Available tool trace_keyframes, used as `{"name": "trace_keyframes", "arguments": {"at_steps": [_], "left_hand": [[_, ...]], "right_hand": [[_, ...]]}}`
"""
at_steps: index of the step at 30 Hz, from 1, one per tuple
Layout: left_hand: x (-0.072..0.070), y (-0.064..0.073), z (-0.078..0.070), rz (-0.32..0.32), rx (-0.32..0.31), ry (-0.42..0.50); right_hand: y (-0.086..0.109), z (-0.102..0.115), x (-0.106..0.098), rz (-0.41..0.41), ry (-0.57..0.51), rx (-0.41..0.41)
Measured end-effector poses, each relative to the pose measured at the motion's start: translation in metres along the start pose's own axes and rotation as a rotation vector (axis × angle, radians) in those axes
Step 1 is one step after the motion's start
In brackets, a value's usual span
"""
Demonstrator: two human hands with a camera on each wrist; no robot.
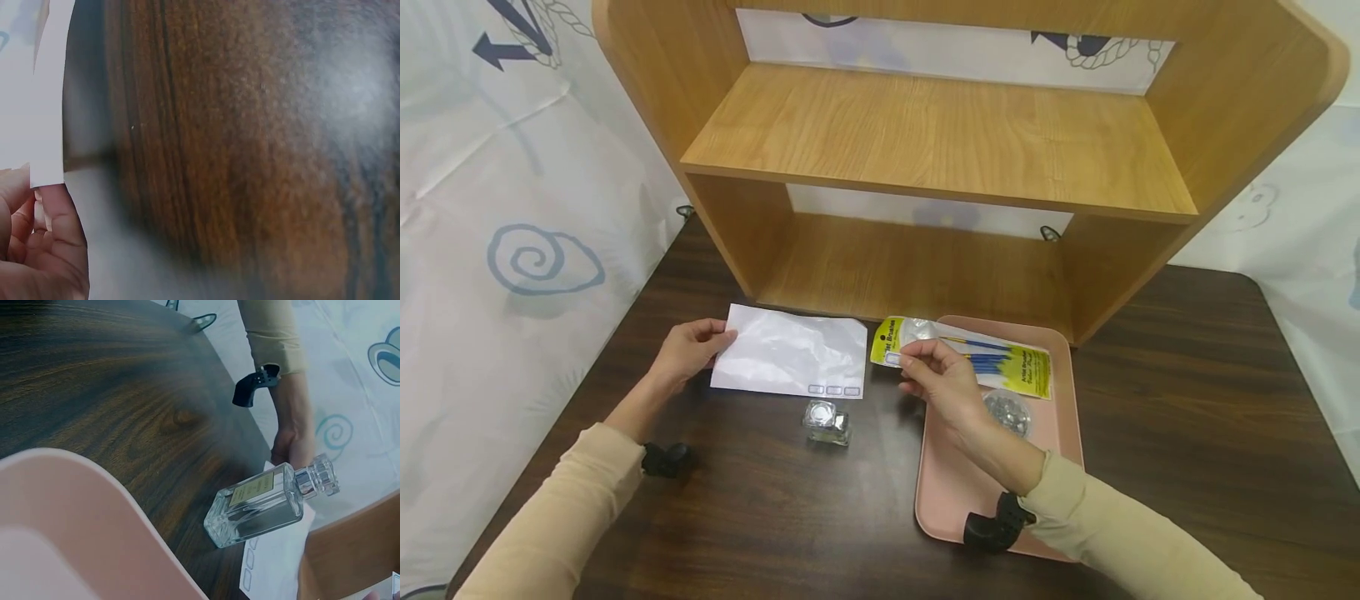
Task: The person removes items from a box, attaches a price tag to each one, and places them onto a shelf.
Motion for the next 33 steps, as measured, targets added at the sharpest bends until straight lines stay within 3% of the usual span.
{"name": "trace_keyframes", "arguments": {"at_steps": [11,16,19,22,27,29,33], "left_hand": [[0.008,0.0,-0.005,-0.107,0.033,-0.122],[0.009,0.011,-0.013,-0.26,0.149,-0.192],[0.012,0.025,-0.029,-0.301,0.241,-0.173],[0.021,0.046,-0.056,-0.226,0.344,-0.128],[0.052,0.086,-0.106,0.019,0.472,-0.067],[0.065,0.1,-0.119,0.089,0.501,-0.065],[0.086,0.119,-0.132,0.161,0.539,-0.075]], "right_hand": [[0.004,-0.001,-0.001,-0.013,-0.02,-0.004],[0.005,0.0,-0.002,-0.021,-0.019,0.007],[0.007,0.001,-0.003,-0.021,-0.019,0.013],[0.008,0.002,-0.005,-0.021,-0.023,0.011],[0.011,0.005,-0.007,-0.017,-0.025,-0.004],[0.013,0.006,-0.006,-0.007,-0.025,-0.007],[0.019,0.009,-0.005,0.014,-0.012,-0.032]]}}
Point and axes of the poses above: each hand's wrist, its own y-axis away from the middle knuckle, its own x-axis out of the palm, z = x × y, the point moved 1 cm from there along -y, towards the middle knuckle, and after that the axes turned 13 degrees about -x, right-handed, at the moved point
